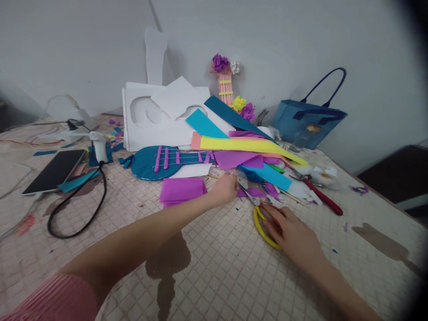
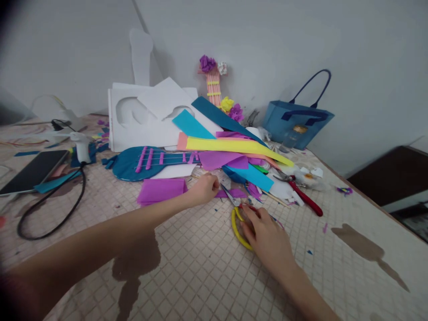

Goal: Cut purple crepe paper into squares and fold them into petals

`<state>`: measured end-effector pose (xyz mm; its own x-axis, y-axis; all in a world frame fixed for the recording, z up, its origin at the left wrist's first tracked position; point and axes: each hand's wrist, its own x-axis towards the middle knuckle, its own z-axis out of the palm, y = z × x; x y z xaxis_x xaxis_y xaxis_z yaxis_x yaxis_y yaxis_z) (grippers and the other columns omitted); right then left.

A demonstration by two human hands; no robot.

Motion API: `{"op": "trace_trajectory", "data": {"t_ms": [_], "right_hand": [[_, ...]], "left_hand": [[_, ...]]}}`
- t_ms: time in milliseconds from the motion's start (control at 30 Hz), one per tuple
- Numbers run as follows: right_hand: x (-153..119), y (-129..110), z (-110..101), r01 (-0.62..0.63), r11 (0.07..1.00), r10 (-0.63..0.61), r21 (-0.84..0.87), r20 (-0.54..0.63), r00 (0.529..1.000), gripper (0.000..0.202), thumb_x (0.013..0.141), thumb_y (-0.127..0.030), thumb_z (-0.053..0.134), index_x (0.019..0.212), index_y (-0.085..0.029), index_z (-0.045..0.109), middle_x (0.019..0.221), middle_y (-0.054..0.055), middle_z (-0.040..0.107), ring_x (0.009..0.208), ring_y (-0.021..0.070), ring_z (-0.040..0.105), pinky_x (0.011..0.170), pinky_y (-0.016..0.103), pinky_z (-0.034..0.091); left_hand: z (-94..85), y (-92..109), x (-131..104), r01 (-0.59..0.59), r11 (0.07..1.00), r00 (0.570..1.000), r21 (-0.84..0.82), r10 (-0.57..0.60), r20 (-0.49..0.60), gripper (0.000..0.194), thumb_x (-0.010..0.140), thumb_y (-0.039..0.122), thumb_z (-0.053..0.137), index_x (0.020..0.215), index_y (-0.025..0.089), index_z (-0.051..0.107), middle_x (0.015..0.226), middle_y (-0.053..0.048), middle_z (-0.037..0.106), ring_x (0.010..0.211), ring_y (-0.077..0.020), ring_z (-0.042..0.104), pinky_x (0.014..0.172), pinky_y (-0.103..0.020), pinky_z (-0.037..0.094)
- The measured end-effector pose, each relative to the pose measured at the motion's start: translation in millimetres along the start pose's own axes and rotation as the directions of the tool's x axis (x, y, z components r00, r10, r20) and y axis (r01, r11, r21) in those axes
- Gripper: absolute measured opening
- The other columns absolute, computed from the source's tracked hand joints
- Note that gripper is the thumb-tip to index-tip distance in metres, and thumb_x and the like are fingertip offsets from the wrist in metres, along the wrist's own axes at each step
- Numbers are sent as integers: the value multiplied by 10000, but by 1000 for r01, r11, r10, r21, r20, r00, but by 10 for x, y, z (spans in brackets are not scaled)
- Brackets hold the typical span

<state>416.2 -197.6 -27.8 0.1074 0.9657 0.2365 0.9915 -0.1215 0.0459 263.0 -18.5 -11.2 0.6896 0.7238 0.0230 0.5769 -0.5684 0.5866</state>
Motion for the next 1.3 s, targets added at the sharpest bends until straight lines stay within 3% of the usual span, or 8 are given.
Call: {"op": "trace_trajectory", "data": {"t_ms": [333,433,533,667,767,1000,1133,1300], "right_hand": [[63,-25,11,-23,1000,23,-5,18,1000,404,932,-407,383,1294,-266,493,1040,83,601,773,249,657,535,350,504],[61,6,56,-2,1000,2,-11,28,1000,422,935,-426,348,1306,-274,482,1038,88,606,773,262,654,525,370,506],[71,64,33,29,999,-30,42,21,999,454,923,-475,346,1314,-284,475,1043,92,616,760,267,652,527,384,510],[171,27,-133,38,985,-28,166,-64,998,422,896,-507,384,1179,-253,567,1036,106,632,891,301,642,690,437,523],[299,-181,-233,73,955,-35,286,-136,990,375,884,-498,420,1083,-235,598,1017,99,651,867,274,646,743,424,519],[653,-958,-290,244,882,-235,402,-74,969,262,904,-348,429,1065,-247,609,955,53,686,734,194,660,640,323,523],[855,-1286,-292,356,858,-353,371,-78,932,235,917,-300,419,1033,-227,610,975,69,677,828,217,655,714,353,523],[967,-1519,-130,458,830,-444,318,-120,888,251,866,-148,436,1065,-199,580,1048,100,630,964,250,610,822,402,512]], "left_hand": [[51,-20,-21,-6,1000,1000,-12,6,-19,300,914,326,548,1151,143,557,1137,-85,589,967,-200,603,821,-405,522],[38,-10,-31,-27,1000,999,-15,27,-39,193,901,261,558,1027,124,609,1062,-84,614,934,-191,608,817,-376,517],[-33,-10,-87,-79,997,995,-25,77,-71,91,839,138,561,879,117,640,967,-95,629,900,-189,613,807,-311,504],[-231,-75,-329,-184,982,976,-34,178,-127,154,797,130,576,944,138,621,1001,-83,620,930,-186,602,827,-281,482],[-406,-197,-621,-225,974,964,-17,220,-151,146,805,145,566,942,157,615,996,-67,627,929,-186,600,815,-279,473],[-699,-631,-1202,-135,990,967,40,141,-211,127,790,112,542,861,165,632,848,-33,661,770,-165,603,687,-246,443],[-869,-919,-1349,-70,997,962,37,77,-264,154,761,71,527,812,163,639,784,-9,667,697,-136,585,648,-223,421],[-1062,-1186,-1417,20,1000,935,6,-16,-355,162,819,124,491,834,151,650,779,-20,675,685,-132,587,625,-221,422]]}}
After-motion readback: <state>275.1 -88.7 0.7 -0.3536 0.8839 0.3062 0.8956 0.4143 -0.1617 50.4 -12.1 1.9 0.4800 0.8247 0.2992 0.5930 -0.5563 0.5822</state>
